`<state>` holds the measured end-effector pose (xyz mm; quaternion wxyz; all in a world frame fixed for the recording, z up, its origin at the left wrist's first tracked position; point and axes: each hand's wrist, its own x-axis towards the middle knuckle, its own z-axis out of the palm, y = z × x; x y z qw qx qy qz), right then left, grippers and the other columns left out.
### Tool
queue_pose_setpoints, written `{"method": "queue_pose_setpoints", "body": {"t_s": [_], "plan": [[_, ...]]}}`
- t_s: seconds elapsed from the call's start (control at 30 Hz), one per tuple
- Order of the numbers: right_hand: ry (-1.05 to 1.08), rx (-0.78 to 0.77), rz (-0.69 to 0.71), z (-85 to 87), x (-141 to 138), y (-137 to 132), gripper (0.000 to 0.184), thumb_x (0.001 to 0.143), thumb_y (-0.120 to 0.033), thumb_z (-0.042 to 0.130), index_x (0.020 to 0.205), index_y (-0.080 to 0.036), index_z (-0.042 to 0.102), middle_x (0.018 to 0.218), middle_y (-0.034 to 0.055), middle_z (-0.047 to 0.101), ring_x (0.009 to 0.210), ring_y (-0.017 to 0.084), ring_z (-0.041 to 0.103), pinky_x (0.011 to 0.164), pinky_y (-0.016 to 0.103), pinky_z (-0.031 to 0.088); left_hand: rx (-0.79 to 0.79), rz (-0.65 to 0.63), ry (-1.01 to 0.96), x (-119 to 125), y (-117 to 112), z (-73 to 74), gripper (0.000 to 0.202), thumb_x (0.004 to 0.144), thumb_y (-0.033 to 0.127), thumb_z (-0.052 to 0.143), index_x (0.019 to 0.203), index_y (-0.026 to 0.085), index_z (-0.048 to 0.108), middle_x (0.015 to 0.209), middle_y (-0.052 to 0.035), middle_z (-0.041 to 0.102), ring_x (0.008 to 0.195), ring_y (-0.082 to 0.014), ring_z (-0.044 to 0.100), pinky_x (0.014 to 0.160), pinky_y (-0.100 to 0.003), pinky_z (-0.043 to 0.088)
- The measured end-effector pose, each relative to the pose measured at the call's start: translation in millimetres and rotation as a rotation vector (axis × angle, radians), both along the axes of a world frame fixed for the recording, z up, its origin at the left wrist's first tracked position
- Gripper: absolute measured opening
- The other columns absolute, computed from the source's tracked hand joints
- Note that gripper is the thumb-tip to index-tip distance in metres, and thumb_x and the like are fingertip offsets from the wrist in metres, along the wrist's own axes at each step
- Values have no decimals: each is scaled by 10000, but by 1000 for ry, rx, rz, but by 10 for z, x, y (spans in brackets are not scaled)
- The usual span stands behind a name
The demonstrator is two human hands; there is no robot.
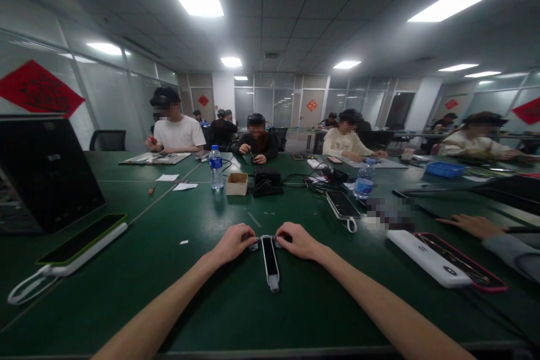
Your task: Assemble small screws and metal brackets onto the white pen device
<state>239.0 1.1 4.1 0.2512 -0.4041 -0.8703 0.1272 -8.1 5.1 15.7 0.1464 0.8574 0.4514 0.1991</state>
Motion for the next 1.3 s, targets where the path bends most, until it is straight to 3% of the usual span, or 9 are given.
{"method": "queue_pose_setpoints", "body": {"t_s": [0.23, 0.57, 0.93, 1.3], "plan": [[8, 3, -5, -24, 1, 17, 133, 861, -249, 552, 895, -162, 647, 846, 44, 614, 756, 144, 557, 681, 258, 450, -9, -48, 30, -20, 10, 12, 216, 841, 352, 555, 930, 191, 668, 869, -28, 626, 742, -158, 550, 680, -263, 413], [9, -28, -8, -36, 1, 24, 156, 873, -278, 544, 910, -165, 644, 870, 40, 607, 763, 139, 552, 696, 261, 457, 21, -83, 36, -28, 33, -59, 274, 916, 315, 439, 893, 185, 680, 881, -46, 639, 806, -164, 574, 740, -268, 422], [-12, -40, -30, 15, -11, -19, 151, 872, -269, 535, 917, -172, 642, 877, 43, 600, 767, 145, 547, 683, 258, 456, 6, 22, 10, 19, -37, 9, 173, 835, 315, 559, 872, 185, 667, 879, -38, 627, 771, -170, 556, 682, -279, 419], [-2, -26, -20, 6, -20, -12, 164, 870, -267, 535, 915, -160, 650, 876, 49, 608, 770, 147, 552, 691, 260, 459, 7, 29, 4, 17, -39, 26, 187, 825, 309, 555, 885, 177, 673, 831, -29, 628, 738, -159, 551, 653, -265, 405]]}}
